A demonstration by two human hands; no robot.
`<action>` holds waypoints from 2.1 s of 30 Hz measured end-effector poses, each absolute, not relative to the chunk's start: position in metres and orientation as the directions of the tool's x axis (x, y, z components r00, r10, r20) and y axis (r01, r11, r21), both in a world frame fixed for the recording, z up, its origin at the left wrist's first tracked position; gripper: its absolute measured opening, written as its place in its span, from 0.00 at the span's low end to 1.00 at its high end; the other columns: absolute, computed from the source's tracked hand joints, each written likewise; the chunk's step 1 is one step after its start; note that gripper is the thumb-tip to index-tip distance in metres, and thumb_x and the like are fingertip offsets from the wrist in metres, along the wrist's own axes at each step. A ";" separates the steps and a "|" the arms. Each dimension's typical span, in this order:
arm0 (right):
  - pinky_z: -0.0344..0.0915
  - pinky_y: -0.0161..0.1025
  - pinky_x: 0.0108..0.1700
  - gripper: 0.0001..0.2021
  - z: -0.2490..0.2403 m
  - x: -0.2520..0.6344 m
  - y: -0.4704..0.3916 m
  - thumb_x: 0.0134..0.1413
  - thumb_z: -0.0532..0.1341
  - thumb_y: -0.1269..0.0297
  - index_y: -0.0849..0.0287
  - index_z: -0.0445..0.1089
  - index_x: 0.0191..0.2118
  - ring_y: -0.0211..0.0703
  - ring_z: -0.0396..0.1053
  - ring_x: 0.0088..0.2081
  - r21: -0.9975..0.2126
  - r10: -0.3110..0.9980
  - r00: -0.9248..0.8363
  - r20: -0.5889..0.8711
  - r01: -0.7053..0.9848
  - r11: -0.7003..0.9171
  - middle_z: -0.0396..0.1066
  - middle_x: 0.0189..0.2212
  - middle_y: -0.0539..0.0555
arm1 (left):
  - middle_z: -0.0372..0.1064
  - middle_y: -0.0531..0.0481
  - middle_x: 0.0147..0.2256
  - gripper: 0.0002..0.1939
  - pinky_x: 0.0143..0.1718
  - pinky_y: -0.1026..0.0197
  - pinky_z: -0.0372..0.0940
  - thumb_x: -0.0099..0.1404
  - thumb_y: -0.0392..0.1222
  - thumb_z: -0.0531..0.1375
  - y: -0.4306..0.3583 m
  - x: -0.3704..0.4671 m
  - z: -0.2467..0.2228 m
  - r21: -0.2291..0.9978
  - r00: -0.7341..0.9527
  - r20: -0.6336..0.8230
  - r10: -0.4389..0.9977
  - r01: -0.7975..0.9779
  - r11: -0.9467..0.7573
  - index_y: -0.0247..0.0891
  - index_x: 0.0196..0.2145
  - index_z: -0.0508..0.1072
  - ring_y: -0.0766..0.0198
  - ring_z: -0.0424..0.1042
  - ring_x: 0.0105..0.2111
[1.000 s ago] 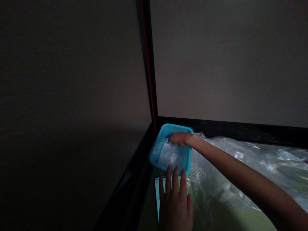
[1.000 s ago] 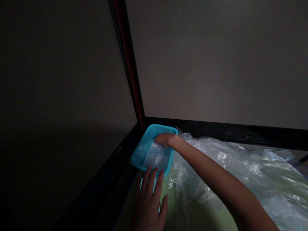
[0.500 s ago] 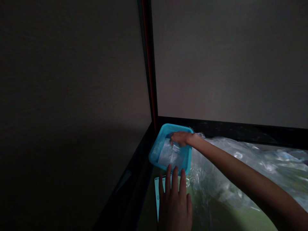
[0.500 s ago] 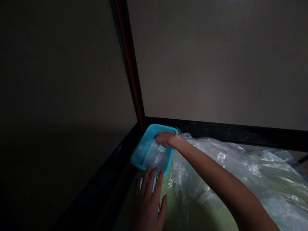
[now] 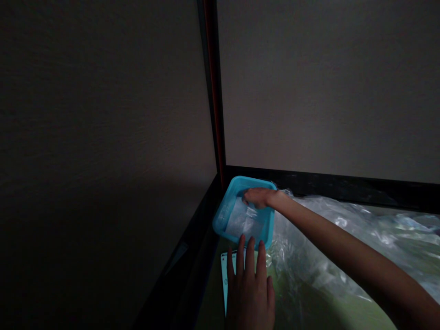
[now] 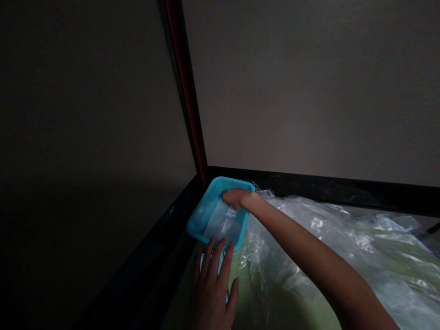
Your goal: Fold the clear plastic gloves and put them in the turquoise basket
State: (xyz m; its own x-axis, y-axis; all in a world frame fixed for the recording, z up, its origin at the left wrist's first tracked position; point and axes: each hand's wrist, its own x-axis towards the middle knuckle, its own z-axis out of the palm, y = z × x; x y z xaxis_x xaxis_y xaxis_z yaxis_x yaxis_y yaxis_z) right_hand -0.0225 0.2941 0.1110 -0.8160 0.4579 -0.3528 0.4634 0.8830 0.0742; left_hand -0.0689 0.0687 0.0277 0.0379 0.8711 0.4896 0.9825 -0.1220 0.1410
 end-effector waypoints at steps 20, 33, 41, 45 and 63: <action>0.66 0.47 0.42 0.15 0.115 -0.029 0.283 0.58 0.57 0.61 0.61 0.63 0.49 0.45 0.67 0.43 0.037 0.499 -0.752 -0.431 0.538 0.842 0.65 0.47 0.56 | 0.53 0.45 0.59 0.27 0.54 0.41 0.55 0.61 0.31 0.50 0.070 -0.073 0.029 0.168 0.048 0.489 0.871 0.975 -0.148 0.38 0.59 0.56 0.49 0.50 0.59; 0.66 0.48 0.43 0.15 0.110 -0.033 0.284 0.58 0.57 0.61 0.61 0.63 0.50 0.45 0.67 0.44 0.130 0.441 -0.774 -0.455 0.433 0.892 0.64 0.47 0.57 | 0.55 0.45 0.59 0.28 0.54 0.41 0.54 0.58 0.28 0.49 0.070 -0.066 0.029 0.207 -0.029 0.533 0.846 0.973 -0.098 0.38 0.57 0.59 0.49 0.51 0.59; 0.66 0.48 0.43 0.15 0.109 -0.033 0.284 0.58 0.57 0.61 0.61 0.63 0.50 0.45 0.67 0.44 0.159 0.420 -0.793 -0.441 0.391 0.906 0.64 0.47 0.56 | 0.53 0.45 0.59 0.27 0.54 0.40 0.55 0.59 0.31 0.49 0.071 -0.069 0.027 0.160 0.015 0.530 0.848 0.980 -0.118 0.37 0.58 0.58 0.49 0.51 0.59; 0.66 0.47 0.43 0.15 0.106 -0.032 0.286 0.58 0.57 0.61 0.60 0.63 0.49 0.45 0.67 0.43 0.133 0.427 -0.794 -0.432 0.412 0.901 0.65 0.47 0.56 | 0.53 0.45 0.60 0.28 0.53 0.41 0.56 0.59 0.31 0.49 0.071 -0.071 0.026 0.134 0.033 0.534 0.845 0.983 -0.123 0.38 0.58 0.57 0.49 0.51 0.59; 0.66 0.48 0.42 0.15 0.109 -0.021 0.293 0.58 0.56 0.61 0.61 0.63 0.50 0.45 0.67 0.43 0.036 0.410 -0.819 -0.401 0.433 0.901 0.64 0.47 0.56 | 0.51 0.44 0.60 0.29 0.53 0.40 0.55 0.59 0.31 0.49 0.072 -0.072 0.024 0.171 0.035 0.513 0.858 0.975 -0.142 0.38 0.59 0.56 0.49 0.49 0.60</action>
